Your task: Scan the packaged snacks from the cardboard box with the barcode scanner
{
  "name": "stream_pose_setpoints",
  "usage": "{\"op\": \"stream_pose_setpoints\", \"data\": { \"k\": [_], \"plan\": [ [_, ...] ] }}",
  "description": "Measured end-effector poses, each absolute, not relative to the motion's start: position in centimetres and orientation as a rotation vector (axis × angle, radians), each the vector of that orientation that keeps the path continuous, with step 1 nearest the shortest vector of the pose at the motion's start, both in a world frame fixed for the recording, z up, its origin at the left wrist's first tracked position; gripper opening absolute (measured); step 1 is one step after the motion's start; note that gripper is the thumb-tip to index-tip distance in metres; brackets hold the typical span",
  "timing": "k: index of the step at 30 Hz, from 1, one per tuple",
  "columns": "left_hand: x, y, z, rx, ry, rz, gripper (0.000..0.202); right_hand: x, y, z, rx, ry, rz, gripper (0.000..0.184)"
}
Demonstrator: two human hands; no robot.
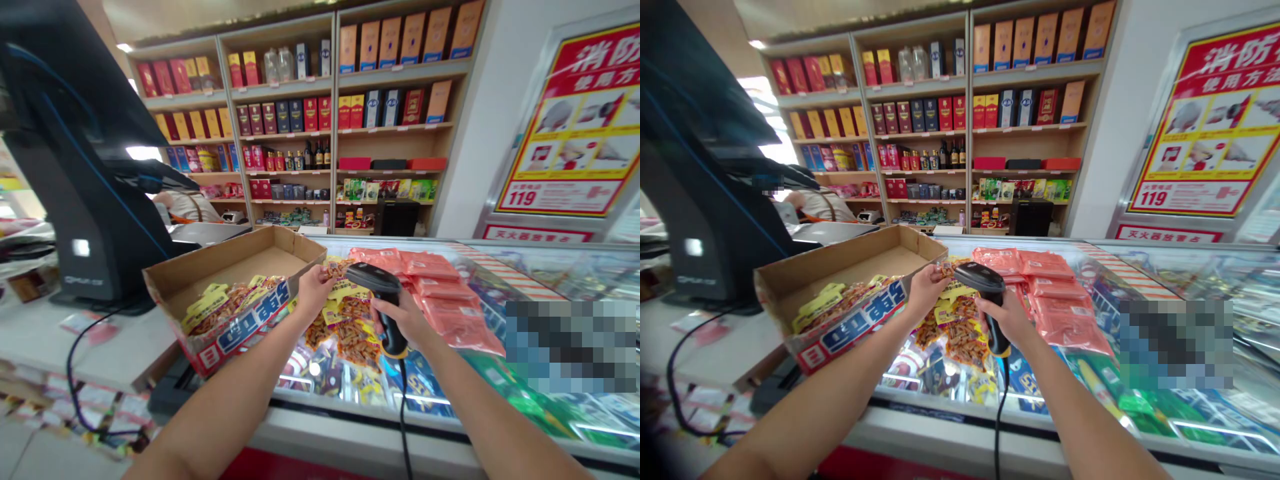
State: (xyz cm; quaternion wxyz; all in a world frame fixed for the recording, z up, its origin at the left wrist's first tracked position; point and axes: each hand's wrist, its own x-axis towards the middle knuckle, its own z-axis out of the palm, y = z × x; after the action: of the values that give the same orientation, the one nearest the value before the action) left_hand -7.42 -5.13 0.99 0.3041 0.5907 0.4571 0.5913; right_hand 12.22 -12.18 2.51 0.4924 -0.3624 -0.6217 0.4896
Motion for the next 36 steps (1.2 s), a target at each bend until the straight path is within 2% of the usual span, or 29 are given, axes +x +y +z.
{"op": "stream_pose_setpoints", "data": {
  "k": [5,16,23,36],
  "plan": [
    [-6.8,-5.4,0.5,1.616,1.300,1.549,0.009,12.3,-11.7,1.8,-0.932,-1.509,1.174,0.035],
    [-6.6,-6.1,0.9,1.678,1.451,1.574,0.009,12.2,-12.1,2.1,-0.911,-1.490,1.233,0.029],
    [-6.6,-5.7,0.7,1.623,1.355,1.579,0.007,12.1,-12.3,2.3,-0.885,-1.479,1.271,0.028],
    [-6.8,-5.3,0.3,1.495,1.269,1.589,0.017,12.3,-11.8,1.9,-0.926,-1.488,1.193,0.033]
  ]
}}
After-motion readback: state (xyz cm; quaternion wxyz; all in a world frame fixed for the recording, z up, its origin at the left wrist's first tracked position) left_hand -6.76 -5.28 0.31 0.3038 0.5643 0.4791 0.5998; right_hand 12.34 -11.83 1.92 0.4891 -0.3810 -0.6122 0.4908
